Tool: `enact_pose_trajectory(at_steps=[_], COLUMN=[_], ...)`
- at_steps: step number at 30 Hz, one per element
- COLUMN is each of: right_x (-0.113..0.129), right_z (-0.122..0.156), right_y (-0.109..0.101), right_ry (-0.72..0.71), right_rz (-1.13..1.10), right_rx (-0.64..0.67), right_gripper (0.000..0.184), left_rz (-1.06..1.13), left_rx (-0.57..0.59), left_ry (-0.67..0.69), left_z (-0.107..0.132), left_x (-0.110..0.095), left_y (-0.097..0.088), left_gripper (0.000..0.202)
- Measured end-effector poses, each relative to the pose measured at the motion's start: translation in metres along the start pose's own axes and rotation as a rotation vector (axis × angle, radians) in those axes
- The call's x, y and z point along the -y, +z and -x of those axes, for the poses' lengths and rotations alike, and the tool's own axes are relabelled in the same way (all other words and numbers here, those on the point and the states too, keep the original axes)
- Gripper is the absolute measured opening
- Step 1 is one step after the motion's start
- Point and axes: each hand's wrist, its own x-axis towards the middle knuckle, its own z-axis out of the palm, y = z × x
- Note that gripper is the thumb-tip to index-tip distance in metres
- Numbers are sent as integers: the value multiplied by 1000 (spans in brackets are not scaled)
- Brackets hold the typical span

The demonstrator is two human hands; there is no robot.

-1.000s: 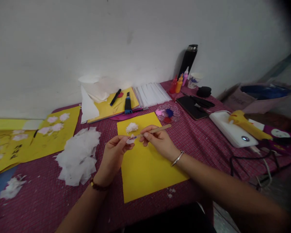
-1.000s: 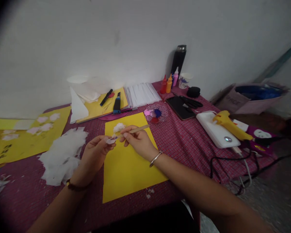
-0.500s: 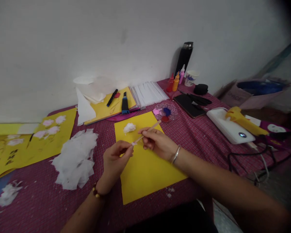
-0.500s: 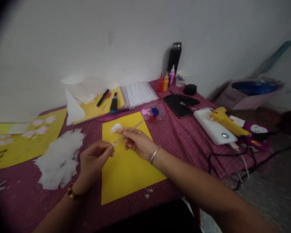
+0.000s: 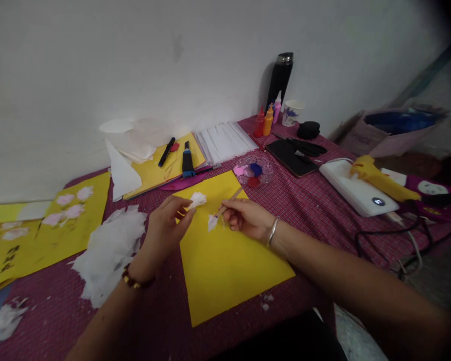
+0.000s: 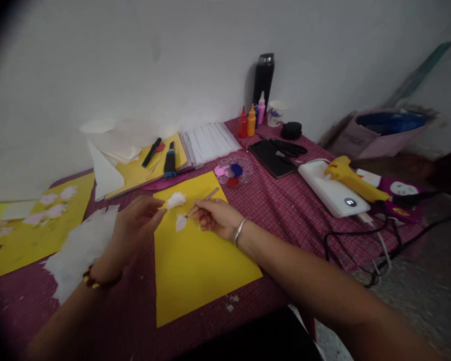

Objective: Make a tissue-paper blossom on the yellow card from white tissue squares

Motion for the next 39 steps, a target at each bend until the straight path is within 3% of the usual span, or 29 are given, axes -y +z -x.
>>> enact_pose_trajectory(at_steps=[4,11,15,21,27,35,39], right_x=[10,14,16,12,6,4,12], right_z=[-2,-15,-25,-39,-48,-54,-53], right_y=[-3,-9,-11,-2,4,4,8], right_ry=[-75,-404,-522,-582,-637,-649,-721], right_rz=[-39,38,179,439,676,919,1226], right_rx=[-49,-176,-253,-190,-92,-72,-77], right_gripper=[31,21,19,9,6,8,15], left_rz=[-118,-155,5,218,251,294,293], left_rx=[138,202,143,158,164,173,173], left_ry=[47,-61,-149,-260,-279,-287,-282], left_z=[-28,-43,-45,-47,-48,-48,-47], left_x=[27,32,47,63,61,65,64], left_y=[22,50,54,59,58,58,57], left_gripper=[23,10,14,11,12,8,10])
